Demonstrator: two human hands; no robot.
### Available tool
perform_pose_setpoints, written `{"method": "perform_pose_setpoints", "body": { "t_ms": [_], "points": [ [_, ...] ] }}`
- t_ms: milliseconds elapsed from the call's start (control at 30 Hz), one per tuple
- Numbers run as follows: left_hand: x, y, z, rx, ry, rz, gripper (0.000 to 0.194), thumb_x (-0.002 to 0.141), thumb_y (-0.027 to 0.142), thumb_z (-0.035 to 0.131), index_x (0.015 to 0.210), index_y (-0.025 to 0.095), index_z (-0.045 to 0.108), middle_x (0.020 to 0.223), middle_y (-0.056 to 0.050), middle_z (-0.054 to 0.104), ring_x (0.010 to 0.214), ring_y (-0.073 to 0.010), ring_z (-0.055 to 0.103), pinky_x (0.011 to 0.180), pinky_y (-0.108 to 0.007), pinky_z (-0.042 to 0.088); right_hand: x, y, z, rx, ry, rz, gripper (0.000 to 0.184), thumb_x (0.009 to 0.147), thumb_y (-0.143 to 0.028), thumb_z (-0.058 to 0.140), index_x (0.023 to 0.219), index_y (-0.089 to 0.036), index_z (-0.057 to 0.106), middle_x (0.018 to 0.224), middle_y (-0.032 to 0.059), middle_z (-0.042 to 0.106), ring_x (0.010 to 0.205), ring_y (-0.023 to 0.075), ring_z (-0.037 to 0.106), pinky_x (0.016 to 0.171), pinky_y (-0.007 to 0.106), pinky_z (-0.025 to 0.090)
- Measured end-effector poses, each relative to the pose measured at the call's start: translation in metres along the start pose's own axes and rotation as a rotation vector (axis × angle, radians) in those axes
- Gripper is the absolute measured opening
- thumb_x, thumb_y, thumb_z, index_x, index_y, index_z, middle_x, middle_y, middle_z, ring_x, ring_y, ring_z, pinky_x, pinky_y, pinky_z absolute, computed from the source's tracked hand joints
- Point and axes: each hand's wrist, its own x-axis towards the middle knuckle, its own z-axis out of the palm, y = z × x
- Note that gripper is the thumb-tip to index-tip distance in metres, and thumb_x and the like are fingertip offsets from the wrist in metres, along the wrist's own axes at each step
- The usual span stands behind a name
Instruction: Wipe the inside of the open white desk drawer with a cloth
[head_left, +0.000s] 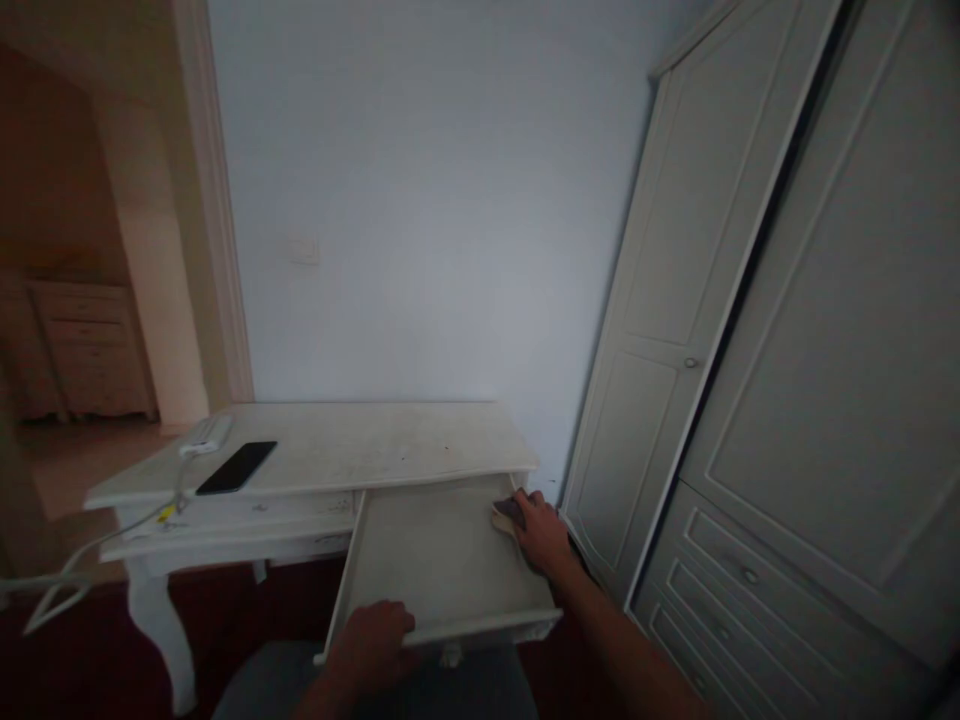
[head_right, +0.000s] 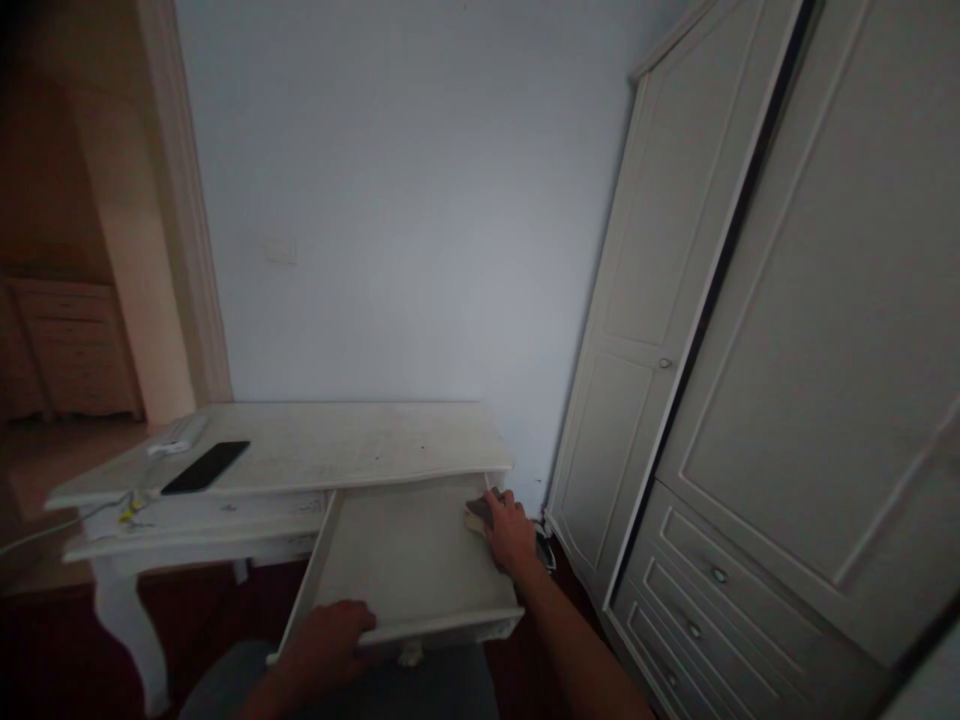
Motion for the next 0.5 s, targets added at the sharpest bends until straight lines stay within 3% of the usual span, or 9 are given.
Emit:
{"method": "perform_pose_setpoints", "body": {
  "t_ms": [300,500],
  "points": [
    [-0.005,0.006,-0.011,-0.013,-0.018,-0.016,0.043,0.086,0.049,0.06,0.119,0.024,0.074,0.125,-0.011,0.075,0.122,-0.0337,0.067,0.103,-0.048,0.05,0.041,-0.001,-0.001,0.052,-0.022,0.011,0.043,0.101,-0.028,0.055,0.144,-0.029,0.058,0.14,0.0115,0.056,0.118,0.0277,0.063,0.092,0.035,0.048],
    [-0.004,0.003,-0.005,-0.017,0.011,0.0,0.043,0.087,0.052,0.058,0.116,0.024,0.075,0.121,-0.011,0.076,0.118,-0.0338,0.069,0.1,-0.047,0.051,0.006,0.021,0.003,0.099,-0.06,-0.024,0.05,0.1,-0.034,0.054,0.15,-0.025,0.055,0.132,0.0116,0.061,0.114,0.0258,0.066,0.092,0.032,0.048]
  ]
}}
